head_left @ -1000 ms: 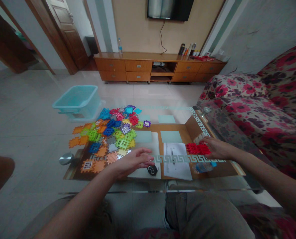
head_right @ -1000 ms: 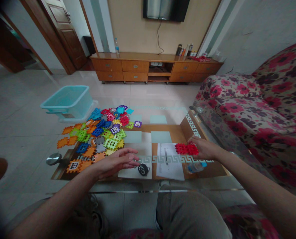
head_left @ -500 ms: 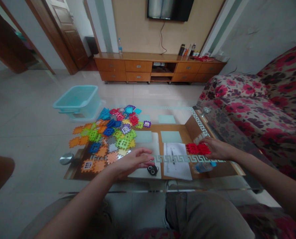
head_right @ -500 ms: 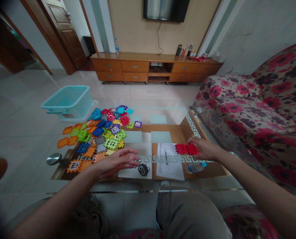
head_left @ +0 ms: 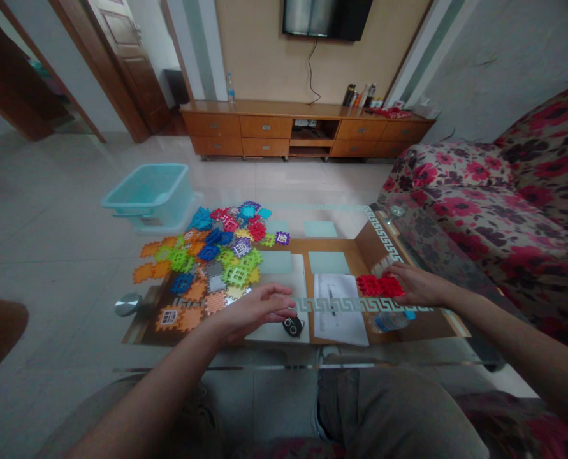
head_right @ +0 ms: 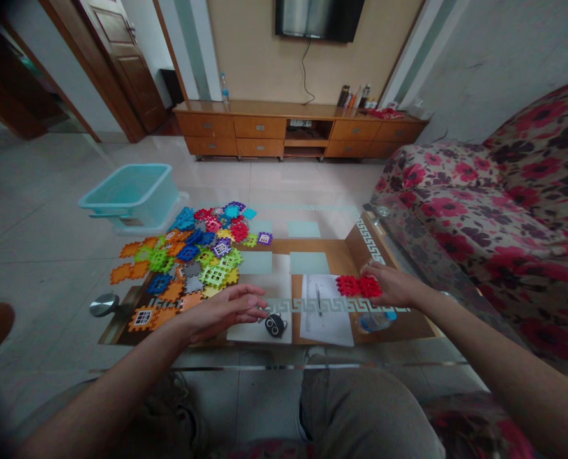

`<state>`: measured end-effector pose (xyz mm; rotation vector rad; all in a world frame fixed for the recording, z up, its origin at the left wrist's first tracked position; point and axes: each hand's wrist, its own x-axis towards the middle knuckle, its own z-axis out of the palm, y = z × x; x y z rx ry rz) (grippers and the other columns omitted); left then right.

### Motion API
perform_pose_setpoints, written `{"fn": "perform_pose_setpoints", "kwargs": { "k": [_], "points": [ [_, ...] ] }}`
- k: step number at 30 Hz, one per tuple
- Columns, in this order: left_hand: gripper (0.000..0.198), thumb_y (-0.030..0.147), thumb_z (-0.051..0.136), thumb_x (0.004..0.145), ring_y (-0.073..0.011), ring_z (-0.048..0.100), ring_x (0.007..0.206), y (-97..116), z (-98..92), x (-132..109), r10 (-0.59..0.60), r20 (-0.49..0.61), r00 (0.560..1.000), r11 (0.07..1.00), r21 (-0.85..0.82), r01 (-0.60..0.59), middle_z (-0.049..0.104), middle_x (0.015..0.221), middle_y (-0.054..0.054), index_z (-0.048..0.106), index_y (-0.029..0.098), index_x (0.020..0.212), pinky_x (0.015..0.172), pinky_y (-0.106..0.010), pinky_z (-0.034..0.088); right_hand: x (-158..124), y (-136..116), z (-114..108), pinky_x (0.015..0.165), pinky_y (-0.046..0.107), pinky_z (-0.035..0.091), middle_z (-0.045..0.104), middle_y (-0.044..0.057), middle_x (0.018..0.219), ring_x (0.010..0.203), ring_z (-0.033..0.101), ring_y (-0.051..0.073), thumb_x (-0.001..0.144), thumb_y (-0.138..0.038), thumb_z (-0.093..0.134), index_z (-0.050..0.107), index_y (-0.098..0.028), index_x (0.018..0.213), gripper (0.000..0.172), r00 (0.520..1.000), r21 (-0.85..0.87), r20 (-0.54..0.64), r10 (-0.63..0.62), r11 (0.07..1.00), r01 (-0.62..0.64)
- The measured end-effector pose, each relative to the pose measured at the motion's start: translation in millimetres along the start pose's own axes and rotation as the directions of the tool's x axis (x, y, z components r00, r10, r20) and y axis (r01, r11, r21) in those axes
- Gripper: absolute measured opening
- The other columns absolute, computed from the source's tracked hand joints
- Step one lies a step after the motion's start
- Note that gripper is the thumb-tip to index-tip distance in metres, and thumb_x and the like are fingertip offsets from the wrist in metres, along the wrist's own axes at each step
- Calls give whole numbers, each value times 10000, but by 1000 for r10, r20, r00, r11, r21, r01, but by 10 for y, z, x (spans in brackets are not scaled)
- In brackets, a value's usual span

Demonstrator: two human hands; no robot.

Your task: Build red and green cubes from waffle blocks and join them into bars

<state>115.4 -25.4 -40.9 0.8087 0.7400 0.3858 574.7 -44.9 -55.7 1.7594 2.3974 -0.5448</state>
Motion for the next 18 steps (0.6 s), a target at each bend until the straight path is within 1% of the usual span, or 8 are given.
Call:
{"fn": "perform_pose_setpoints", "kwargs": {
  "k": [4, 8, 12, 15, 18],
  "points": [
    [436, 372, 795, 794, -231, 682, 1031, -9, -1, -1, 5, 3, 1000, 1000, 4, -5, 661, 1113, -107, 578, 167, 1113, 970, -385, 458, 3, 13, 8, 951, 381, 492, 632, 122, 1117, 1048, 631, 292, 662, -251, 666, 614, -182, 1119, 465, 1000, 1, -3, 13, 1000, -13],
    [433, 373, 799, 789, -225, 682, 1021, -6, -1, -4, 1, 1, 1000, 1000, 1, -1, 654, 1115, -112, 580, 165, 1099, 968, -385, 454, 9, 14, 11, 948, 390, 495, 636, 119, 1100, 1040, 631, 293, 666, -257, 664, 615, -188, 1104, 447, 1000, 8, 4, 7, 1000, -7],
    [431, 374, 803, 783, -220, 683, 1015, 16, 6, -6, -1, -3, 1000, 1000, 5, 1, 655, 1113, -108, 581, 167, 1089, 954, -374, 455, 11, 15, 16, 967, 404, 496, 644, 127, 1127, 1078, 629, 314, 639, -282, 683, 614, -185, 1137, 512, 1000, 29, 2, 22, 999, -22],
    [428, 382, 801, 780, -217, 685, 1006, 44, 19, -18, 6, -6, 1000, 1000, 8, -6, 658, 1100, -99, 580, 171, 1080, 951, -371, 459, -17, 16, 2, 1002, 428, 488, 629, 161, 1227, 1153, 616, 339, 662, -358, 691, 591, -163, 1224, 603, 999, 33, -13, 49, 998, -48],
    [428, 397, 796, 774, -214, 689, 995, 72, 35, -37, 13, -18, 1000, 1000, 27, -12, 658, 1086, -93, 575, 172, 1064, 943, -363, 464, -71, -26, -53, 1012, 435, 488, 589, 183, 1311, 1185, 615, 335, 768, -497, 641, 558, -155, 1290, 630, 996, 25, -56, 69, 997, -67]
  ]
}}
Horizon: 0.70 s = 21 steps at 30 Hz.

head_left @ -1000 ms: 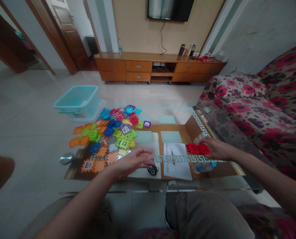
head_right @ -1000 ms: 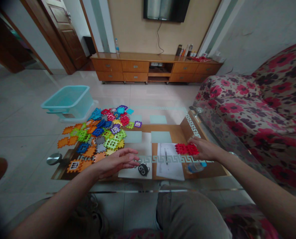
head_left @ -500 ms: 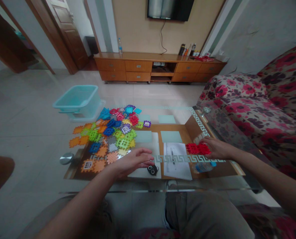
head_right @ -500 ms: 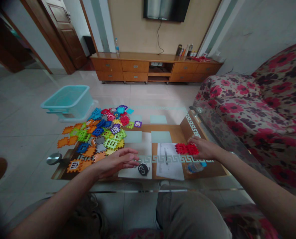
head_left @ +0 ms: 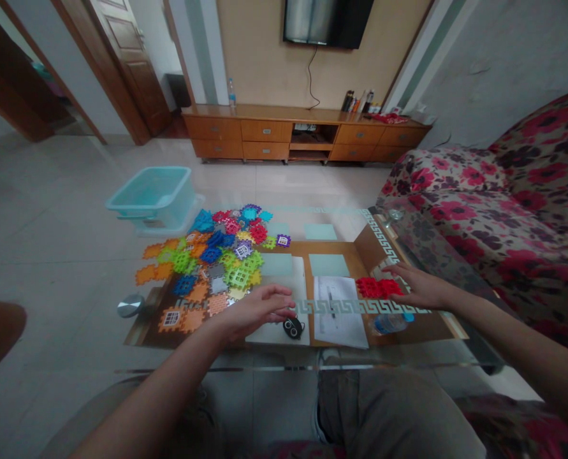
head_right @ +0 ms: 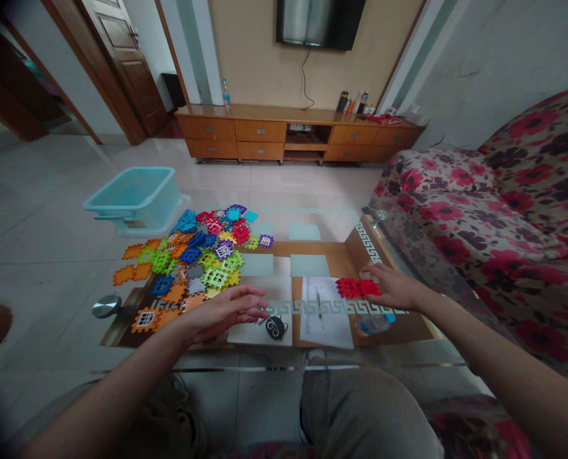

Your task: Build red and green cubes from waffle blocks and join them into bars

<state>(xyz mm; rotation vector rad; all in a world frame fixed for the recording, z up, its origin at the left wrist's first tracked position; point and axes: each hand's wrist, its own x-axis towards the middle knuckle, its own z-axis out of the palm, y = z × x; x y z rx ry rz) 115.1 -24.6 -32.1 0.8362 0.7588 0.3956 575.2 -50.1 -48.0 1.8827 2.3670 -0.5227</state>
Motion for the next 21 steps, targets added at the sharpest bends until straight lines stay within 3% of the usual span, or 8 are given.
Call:
{"fn": "perform_pose_setpoints", "kwargs": {
  "k": [3, 7, 10, 14, 18, 21],
  "points": [
    [409, 423, 762, 792, -213, 687, 1001, -5, -11, -2, 8, -26, 1000, 998, 66, -7, 657, 1092, -94, 567, 177, 1054, 928, -357, 473, -26, -170, -90, 1021, 436, 482, 552, 172, 1339, 1183, 618, 310, 871, -545, 552, 510, -189, 1339, 589, 996, -10, -91, 2, 1000, -3],
    [439, 469, 695, 820, -221, 676, 991, -66, -80, 26, 89, -116, 989, 943, 331, -46, 658, 1085, -102, 547, 176, 1112, 877, -353, 491, 101, -687, -171, 1047, 442, 461, 527, 162, 1316, 1198, 588, 304, 920, -490, 527, 483, -198, 1355, 526, 972, -23, -229, -59, 998, 55],
    [462, 463, 644, 839, -225, 655, 950, -83, -138, 30, 234, -157, 960, 800, 592, -98, 666, 1080, -116, 545, 148, 1162, 824, -343, 497, 346, -1209, -130, 1067, 434, 444, 527, 135, 1286, 1207, 572, 293, 924, -425, 537, 495, -210, 1348, 478, 946, -9, -312, -87, 996, 89],
    [431, 431, 592, 859, -218, 650, 849, -54, -216, -1, 345, -159, 925, 630, 770, -103, 682, 1006, -103, 566, 131, 1167, 742, -324, 488, 834, -1843, 50, 1040, 427, 450, 537, 146, 1271, 1160, 582, 291, 895, -369, 585, 522, -168, 1324, 479, 950, 50, -291, -118, 989, 139],
    [322, 380, 590, 862, -224, 647, 827, -38, -313, -38, 451, -114, 885, 416, 904, -96, 688, 925, -81, 609, 159, 1095, 741, -320, 455, 1397, -2277, 251, 1048, 393, 421, 556, 138, 1269, 1204, 540, 283, 865, -300, 616, 550, -161, 1278, 440, 951, 72, -296, -87, 991, 113],
    [296, 369, 575, 877, -252, 647, 875, -27, -367, -64, 456, -88, 886, 295, 954, -56, 697, 910, -92, 619, 163, 1083, 782, -335, 442, 1767, -2511, 342, 1025, 399, 423, 561, 148, 1257, 1191, 532, 288, 866, -272, 605, 567, -169, 1237, 388, 943, 86, -330, -35, 994, 67]
  ]
}}
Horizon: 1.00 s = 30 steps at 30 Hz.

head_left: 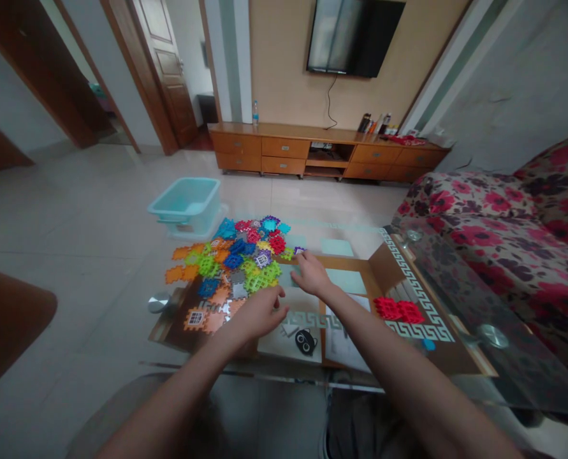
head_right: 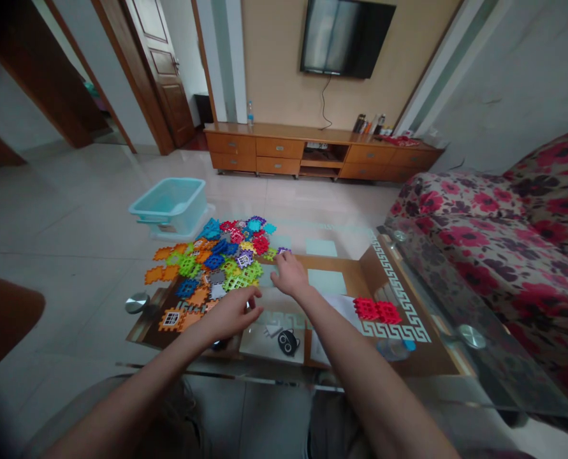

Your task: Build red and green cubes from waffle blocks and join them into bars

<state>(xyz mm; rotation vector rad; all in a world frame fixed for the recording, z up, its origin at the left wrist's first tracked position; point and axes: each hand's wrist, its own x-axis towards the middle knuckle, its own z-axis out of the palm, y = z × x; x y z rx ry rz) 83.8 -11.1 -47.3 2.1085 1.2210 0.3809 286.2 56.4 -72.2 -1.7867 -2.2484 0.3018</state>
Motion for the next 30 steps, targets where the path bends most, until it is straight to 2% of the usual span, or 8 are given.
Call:
{"fn": "perform_pose_setpoints", "kwargs": {
  "k": [6, 13, 20, 30],
  "points": [
    [294, 367, 546, 895, -282, 652, 912, 8, -43, -17, -35, 2, 999, 988, 152, 35, 705, 917, -109, 626, 181, 1109, 781, -343, 439, 494, -256, 212, 985, 389, 431, 583, 135, 1213, 1139, 553, 284, 922, -234, 518, 597, -205, 1187, 278, 995, 39, -92, 48, 998, -45],
    [295, 383, 551, 892, -275, 653, 909, 20, -65, 14, -80, -19, 997, 988, 131, 82, 707, 915, -105, 633, 192, 1101, 780, -336, 440, 864, -289, 380, 998, 401, 427, 564, 158, 1256, 1158, 549, 289, 972, -249, 434, 563, -176, 1284, 346, 971, 119, -178, 158, 983, -138],
    [282, 373, 534, 901, -289, 650, 921, 45, -86, 36, -74, -20, 997, 988, 137, 76, 704, 912, -110, 628, 192, 1096, 782, -348, 441, 904, -259, 460, 1007, 371, 426, 595, 119, 1287, 1168, 551, 269, 955, -266, 503, 670, -208, 1166, 276, 980, 129, -164, 111, 988, -90],
    [275, 361, 541, 897, -285, 646, 902, 32, -66, 25, -40, -13, 999, 991, 126, 41, 698, 884, -103, 630, 187, 1091, 787, -347, 439, 821, -236, 411, 976, 399, 432, 629, 114, 1146, 1084, 572, 282, 904, -253, 562, 693, -225, 1071, 214, 984, 139, -157, 88, 988, -66]
  ]
}}
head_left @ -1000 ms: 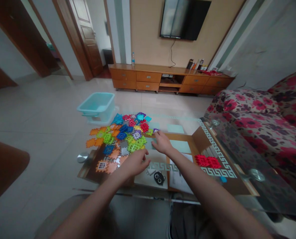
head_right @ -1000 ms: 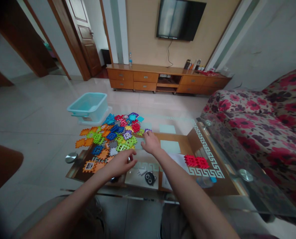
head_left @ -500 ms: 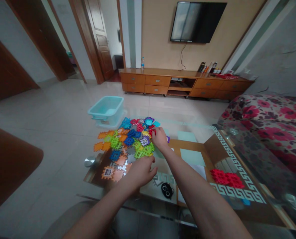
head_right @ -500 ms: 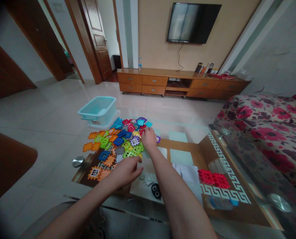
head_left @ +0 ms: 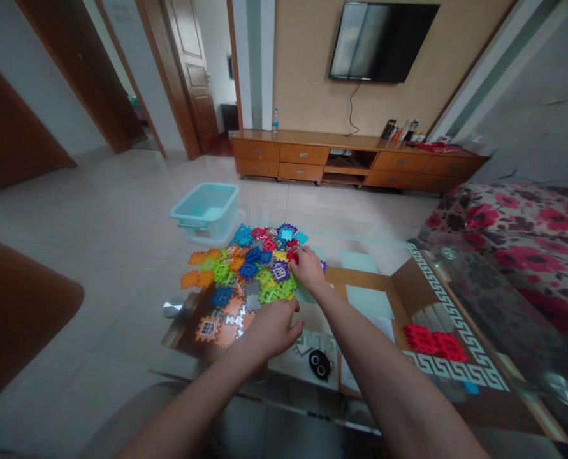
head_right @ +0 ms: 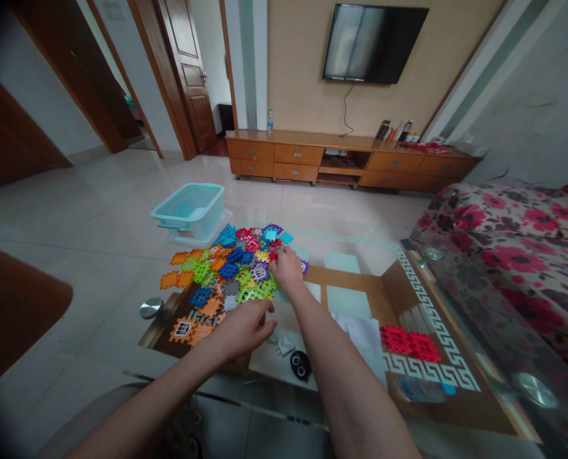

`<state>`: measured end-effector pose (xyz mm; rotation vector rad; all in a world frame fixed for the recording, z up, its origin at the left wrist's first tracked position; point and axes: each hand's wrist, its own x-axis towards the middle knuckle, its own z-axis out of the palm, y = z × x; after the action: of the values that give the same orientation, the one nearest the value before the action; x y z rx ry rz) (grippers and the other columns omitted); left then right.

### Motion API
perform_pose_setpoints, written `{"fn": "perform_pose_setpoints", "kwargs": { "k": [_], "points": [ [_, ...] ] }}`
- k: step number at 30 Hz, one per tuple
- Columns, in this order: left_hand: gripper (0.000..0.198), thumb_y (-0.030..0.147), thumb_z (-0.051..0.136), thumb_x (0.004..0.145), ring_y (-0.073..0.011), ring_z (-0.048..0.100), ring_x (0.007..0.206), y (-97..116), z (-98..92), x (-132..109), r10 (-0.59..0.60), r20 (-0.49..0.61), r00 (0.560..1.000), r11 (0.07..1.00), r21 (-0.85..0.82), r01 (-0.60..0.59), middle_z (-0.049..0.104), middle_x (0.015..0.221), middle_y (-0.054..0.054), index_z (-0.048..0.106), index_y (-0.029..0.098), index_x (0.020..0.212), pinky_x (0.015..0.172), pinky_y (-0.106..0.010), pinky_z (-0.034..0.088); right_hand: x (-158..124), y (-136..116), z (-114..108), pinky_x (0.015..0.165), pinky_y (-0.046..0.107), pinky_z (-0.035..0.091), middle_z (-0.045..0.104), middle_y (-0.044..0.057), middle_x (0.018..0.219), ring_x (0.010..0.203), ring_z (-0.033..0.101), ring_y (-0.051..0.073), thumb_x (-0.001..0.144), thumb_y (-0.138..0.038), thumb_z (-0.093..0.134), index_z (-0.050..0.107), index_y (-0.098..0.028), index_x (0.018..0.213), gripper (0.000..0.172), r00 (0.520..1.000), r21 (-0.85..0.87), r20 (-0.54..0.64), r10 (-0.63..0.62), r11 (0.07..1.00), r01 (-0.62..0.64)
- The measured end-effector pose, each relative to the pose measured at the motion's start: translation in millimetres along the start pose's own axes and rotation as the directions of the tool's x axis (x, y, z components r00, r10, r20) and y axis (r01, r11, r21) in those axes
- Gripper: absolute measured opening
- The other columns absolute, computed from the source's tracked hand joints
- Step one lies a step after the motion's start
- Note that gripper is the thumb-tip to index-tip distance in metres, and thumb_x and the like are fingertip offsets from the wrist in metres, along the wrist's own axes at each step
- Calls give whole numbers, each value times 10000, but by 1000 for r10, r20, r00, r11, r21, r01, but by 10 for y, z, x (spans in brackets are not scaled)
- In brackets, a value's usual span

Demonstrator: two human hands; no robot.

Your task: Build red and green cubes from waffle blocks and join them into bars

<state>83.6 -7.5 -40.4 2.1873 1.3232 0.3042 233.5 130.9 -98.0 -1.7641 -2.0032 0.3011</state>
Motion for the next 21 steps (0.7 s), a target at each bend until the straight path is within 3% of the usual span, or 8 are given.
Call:
{"fn": "perform_pose_setpoints", "kwargs": {
  "k": [6, 10, 12, 16, 18, 21],
  "points": [
    [250, 341, 578, 867, -259, 650, 844, -43, 31, 27, 4, -59, 998, 994, -109, -11, 699, 837, -78, 647, 177, 1043, 755, -340, 442, -88, -13, -152, 1032, 418, 426, 574, 124, 1183, 1132, 552, 277, 853, -209, 567, 650, -191, 1113, 274, 996, 130, -95, -3, 991, 16],
    [232, 320, 554, 868, -205, 639, 738, -39, 34, 69, -62, -89, 994, 941, -337, 28, 682, 805, -51, 657, 164, 1007, 670, -307, 446, -333, -77, -332, 1016, 399, 468, 582, 111, 1157, 1112, 584, 253, 814, -224, 610, 612, -183, 1128, 317, 986, 257, -168, 2, 966, 42],
    [248, 332, 579, 855, -188, 632, 722, -13, 41, 86, -108, -90, 990, 886, -460, 55, 668, 824, -42, 646, 163, 1023, 651, -296, 455, -529, -107, -422, 937, 387, 524, 589, 113, 1143, 1004, 631, 233, 809, -242, 621, 593, -178, 1121, 320, 981, 316, -195, 24, 948, 40],
    [310, 351, 642, 828, -173, 665, 751, 92, 83, 86, -147, 22, 989, 662, -740, 115, 634, 919, -43, 583, 162, 1067, 662, -286, 494, -985, -98, -571, 815, 362, 580, 623, 100, 1137, 921, 674, 212, 810, -293, 642, 573, -200, 1108, 319, 976, 429, -206, 68, 903, 27],
    [344, 361, 650, 837, -170, 685, 765, 157, 103, 64, -147, 100, 984, 512, -844, 162, 619, 934, -43, 549, 160, 1097, 690, -291, 514, -1202, -61, -627, 791, 378, 591, 642, 90, 1124, 917, 684, 221, 790, -311, 682, 590, -218, 1081, 319, 973, 598, -169, 157, 801, -25],
    [413, 427, 683, 834, -164, 693, 775, 236, 118, 23, -109, 151, 983, 366, -913, 180, 631, 946, -46, 524, 171, 1116, 754, -315, 535, -1469, -20, -695, 824, 388, 585, 648, 77, 1087, 939, 679, 220, 785, -298, 703, 608, -223, 1049, 290, 971, 693, -148, 189, 720, -34]
  ]
}}
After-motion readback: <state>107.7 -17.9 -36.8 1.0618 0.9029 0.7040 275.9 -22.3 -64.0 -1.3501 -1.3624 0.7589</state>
